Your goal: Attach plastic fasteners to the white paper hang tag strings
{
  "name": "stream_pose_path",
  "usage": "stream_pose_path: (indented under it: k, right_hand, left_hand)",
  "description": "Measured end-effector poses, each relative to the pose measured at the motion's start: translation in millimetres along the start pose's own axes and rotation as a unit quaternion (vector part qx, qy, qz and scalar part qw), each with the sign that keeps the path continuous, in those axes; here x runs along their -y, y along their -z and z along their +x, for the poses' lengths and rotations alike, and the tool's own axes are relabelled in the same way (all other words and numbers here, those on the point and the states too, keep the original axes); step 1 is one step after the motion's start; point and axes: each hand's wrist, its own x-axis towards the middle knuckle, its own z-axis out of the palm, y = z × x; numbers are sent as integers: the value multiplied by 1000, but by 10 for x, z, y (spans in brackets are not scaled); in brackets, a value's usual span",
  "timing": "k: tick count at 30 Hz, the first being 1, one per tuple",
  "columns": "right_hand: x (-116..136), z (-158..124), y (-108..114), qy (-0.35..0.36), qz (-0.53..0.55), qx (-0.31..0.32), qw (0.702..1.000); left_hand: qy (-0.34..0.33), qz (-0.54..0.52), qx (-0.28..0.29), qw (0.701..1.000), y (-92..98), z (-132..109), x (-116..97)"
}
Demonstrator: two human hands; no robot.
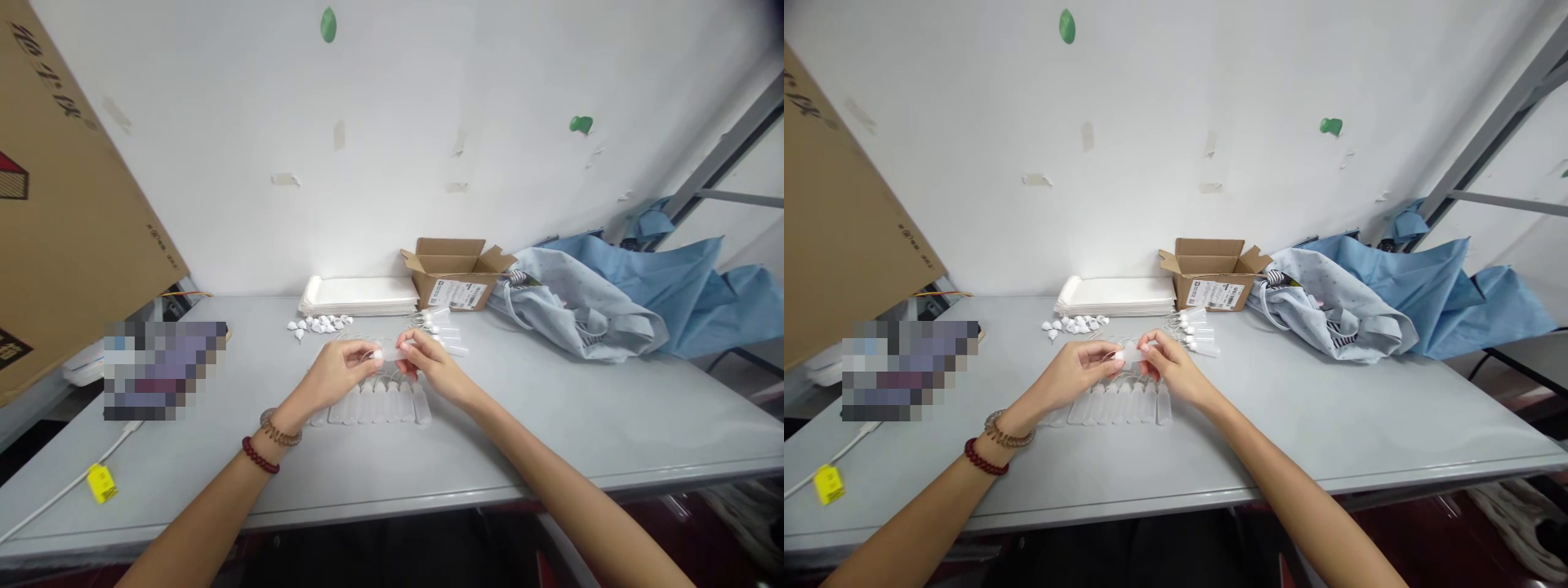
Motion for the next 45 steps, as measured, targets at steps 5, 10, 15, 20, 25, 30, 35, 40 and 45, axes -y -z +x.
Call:
stream_pose_path:
  k: [5, 10, 15, 20, 25, 30, 35, 40, 45]
  right_hand:
    - [-16, 6, -3, 11, 10, -2, 1000]
    - [-89, 4, 1, 37, -51, -29, 998]
    - [-133, -8, -3, 149, -246, -98, 953]
    - [-144, -14, 1, 182, -285, -103, 936]
    - [-146, -9, 13, 173, -292, -104, 935]
    - [-146, -10, 8, 171, -294, -99, 935]
    - [-152, -8, 16, 190, -283, -109, 934]
    - [-148, -12, 9, 171, -277, -106, 939]
    - [-122, -16, -7, 125, -256, -112, 952]
  left_hand:
    - [26, -7, 47, 999, 5, 7, 20]
    - [53, -63, 62, 995, 23, 34, 71]
    - [84, -96, 48, 991, 24, 31, 28]
    - [71, -96, 39, 992, 30, 29, 33]
    - [5, -17, 42, 999, 56, 21, 39]
    - [14, -26, 13, 999, 39, 10, -1]
    - [63, -73, 30, 995, 9, 31, 25]
    - [59, -70, 29, 995, 9, 23, 39]
    - [8, -22, 13, 1000, -3, -1, 12]
